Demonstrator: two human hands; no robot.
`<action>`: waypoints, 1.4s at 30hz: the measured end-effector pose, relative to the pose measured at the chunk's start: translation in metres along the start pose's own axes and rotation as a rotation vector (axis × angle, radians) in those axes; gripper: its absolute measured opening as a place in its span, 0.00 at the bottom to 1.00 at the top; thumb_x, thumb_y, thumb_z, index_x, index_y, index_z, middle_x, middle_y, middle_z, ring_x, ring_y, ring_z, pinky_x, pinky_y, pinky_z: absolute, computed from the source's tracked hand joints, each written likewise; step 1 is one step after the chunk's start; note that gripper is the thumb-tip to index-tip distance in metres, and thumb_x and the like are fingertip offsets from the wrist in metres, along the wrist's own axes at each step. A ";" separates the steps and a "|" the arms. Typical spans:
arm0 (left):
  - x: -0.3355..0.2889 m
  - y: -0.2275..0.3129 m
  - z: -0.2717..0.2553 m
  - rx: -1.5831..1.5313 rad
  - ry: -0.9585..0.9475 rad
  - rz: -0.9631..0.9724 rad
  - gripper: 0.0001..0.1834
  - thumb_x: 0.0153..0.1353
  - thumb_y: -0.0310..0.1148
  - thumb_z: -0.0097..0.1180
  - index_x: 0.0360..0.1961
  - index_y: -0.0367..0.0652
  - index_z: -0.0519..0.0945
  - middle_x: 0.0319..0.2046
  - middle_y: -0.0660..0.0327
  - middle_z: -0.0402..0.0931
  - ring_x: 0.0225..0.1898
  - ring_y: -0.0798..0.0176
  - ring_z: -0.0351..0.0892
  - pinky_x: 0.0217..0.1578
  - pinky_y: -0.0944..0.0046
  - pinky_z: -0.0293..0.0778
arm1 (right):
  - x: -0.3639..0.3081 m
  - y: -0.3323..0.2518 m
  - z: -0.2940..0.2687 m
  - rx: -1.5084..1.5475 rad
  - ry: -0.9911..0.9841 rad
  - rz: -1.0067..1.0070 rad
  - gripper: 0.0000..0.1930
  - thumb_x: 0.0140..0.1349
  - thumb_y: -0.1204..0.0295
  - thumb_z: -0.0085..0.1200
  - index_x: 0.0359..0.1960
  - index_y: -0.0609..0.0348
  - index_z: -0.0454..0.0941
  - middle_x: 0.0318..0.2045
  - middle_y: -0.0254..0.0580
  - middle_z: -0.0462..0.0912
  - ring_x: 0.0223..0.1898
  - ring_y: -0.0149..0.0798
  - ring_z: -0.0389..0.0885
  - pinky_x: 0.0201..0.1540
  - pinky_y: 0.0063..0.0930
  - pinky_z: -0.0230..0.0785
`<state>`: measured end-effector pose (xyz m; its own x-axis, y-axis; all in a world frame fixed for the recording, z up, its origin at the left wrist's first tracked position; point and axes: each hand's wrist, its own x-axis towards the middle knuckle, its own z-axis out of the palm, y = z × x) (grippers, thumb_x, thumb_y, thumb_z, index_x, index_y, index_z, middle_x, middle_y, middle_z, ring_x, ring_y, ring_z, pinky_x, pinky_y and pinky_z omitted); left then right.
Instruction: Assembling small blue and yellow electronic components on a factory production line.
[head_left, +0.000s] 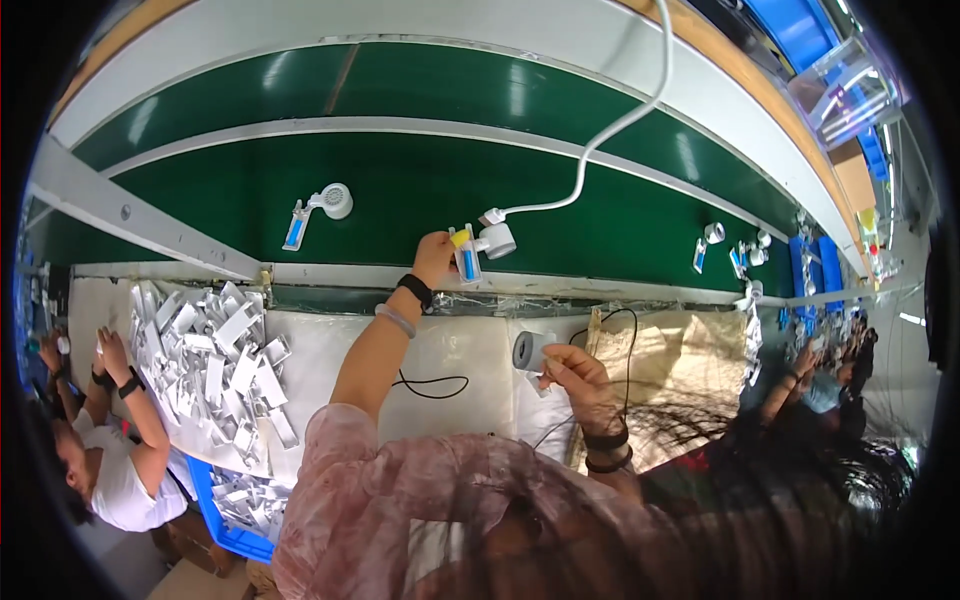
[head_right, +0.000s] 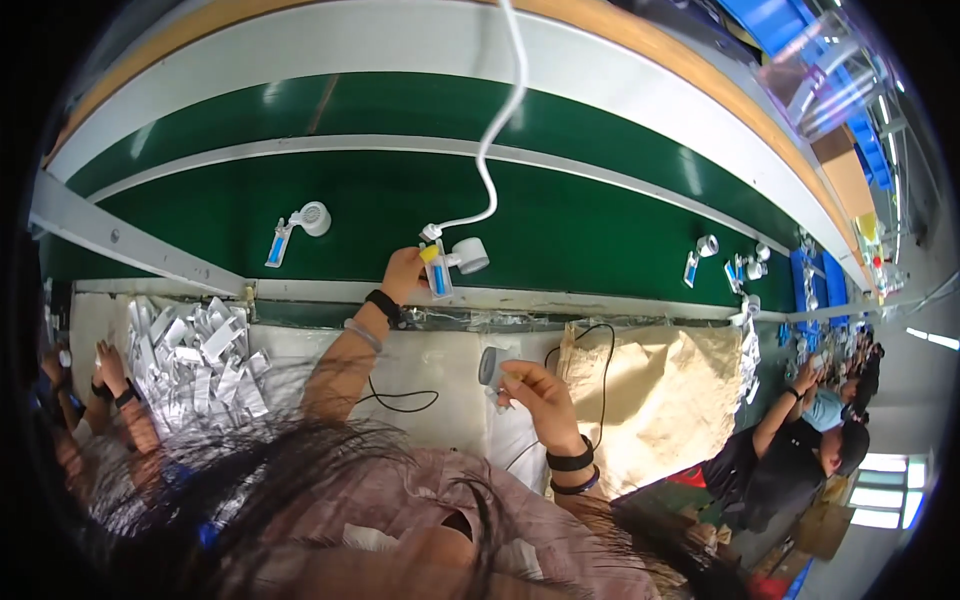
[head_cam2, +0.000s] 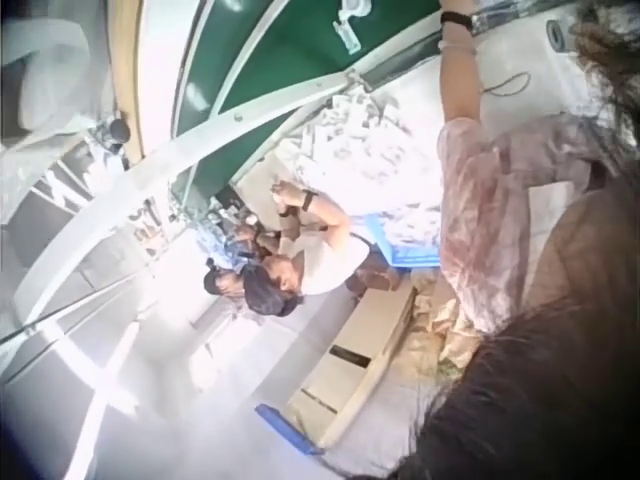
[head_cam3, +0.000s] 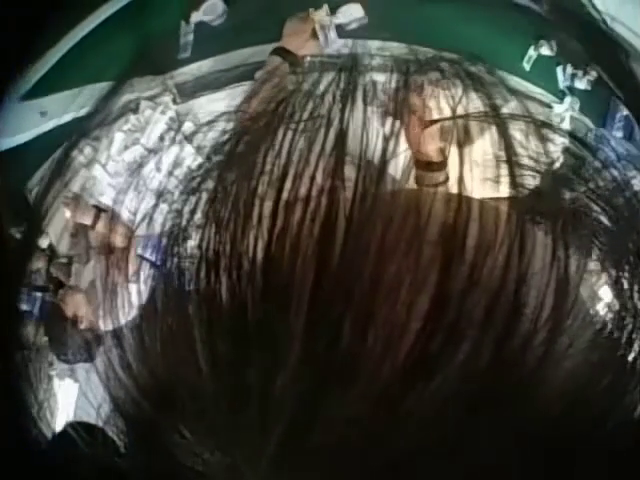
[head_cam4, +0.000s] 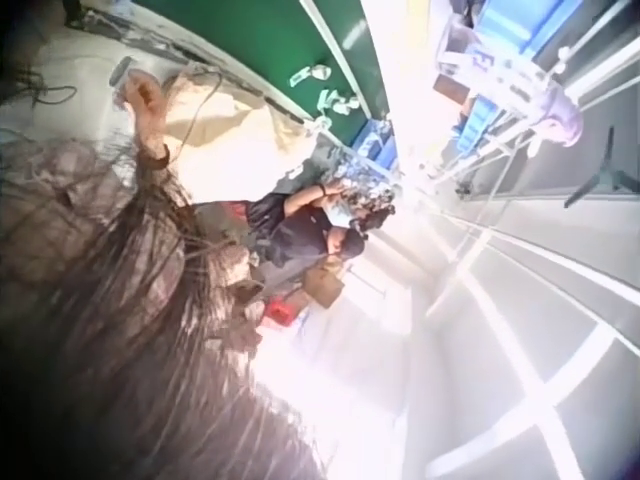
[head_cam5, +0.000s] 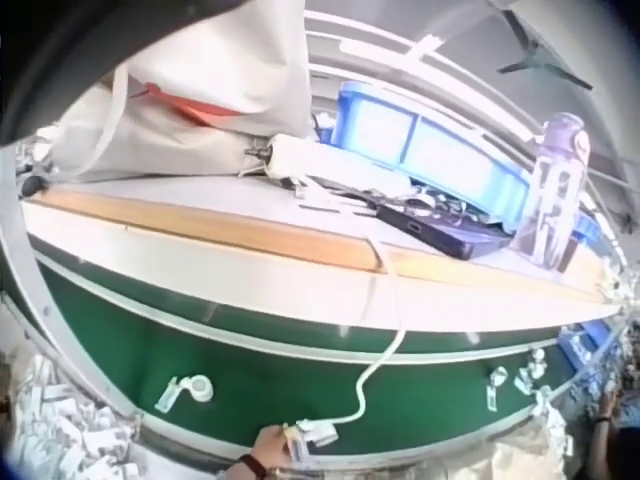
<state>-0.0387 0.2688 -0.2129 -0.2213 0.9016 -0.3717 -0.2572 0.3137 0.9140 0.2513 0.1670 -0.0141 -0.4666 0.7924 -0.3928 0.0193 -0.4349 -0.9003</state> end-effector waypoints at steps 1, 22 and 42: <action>0.002 0.001 -0.007 -0.142 0.001 -0.043 0.12 0.64 0.39 0.52 0.33 0.40 0.76 0.26 0.61 0.76 0.26 0.64 0.79 0.23 0.62 0.77 | 0.001 0.002 0.005 0.017 0.010 0.000 0.12 0.66 0.76 0.51 0.50 0.64 0.75 0.33 0.37 0.80 0.33 0.29 0.78 0.40 0.22 0.70; -0.020 0.034 -0.015 -0.121 0.118 -0.136 0.14 0.65 0.42 0.53 0.39 0.41 0.78 0.29 0.63 0.77 0.27 0.68 0.78 0.28 0.63 0.78 | -0.015 0.034 -0.004 0.060 -0.220 0.063 0.14 0.65 0.75 0.51 0.51 0.65 0.73 0.30 0.32 0.79 0.31 0.23 0.78 0.37 0.18 0.71; -0.063 0.059 -0.004 -0.180 -0.077 0.013 0.14 0.67 0.40 0.51 0.45 0.40 0.75 0.30 0.66 0.75 0.29 0.70 0.77 0.29 0.70 0.74 | 0.102 0.073 0.021 0.304 0.329 -0.179 0.15 0.69 0.62 0.45 0.50 0.58 0.72 0.30 0.29 0.73 0.31 0.23 0.70 0.31 0.16 0.61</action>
<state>-0.0442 0.2296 -0.1363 -0.1546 0.9275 -0.3404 -0.4202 0.2501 0.8723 0.1867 0.2077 -0.1159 -0.1339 0.9382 -0.3192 -0.3177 -0.3457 -0.8829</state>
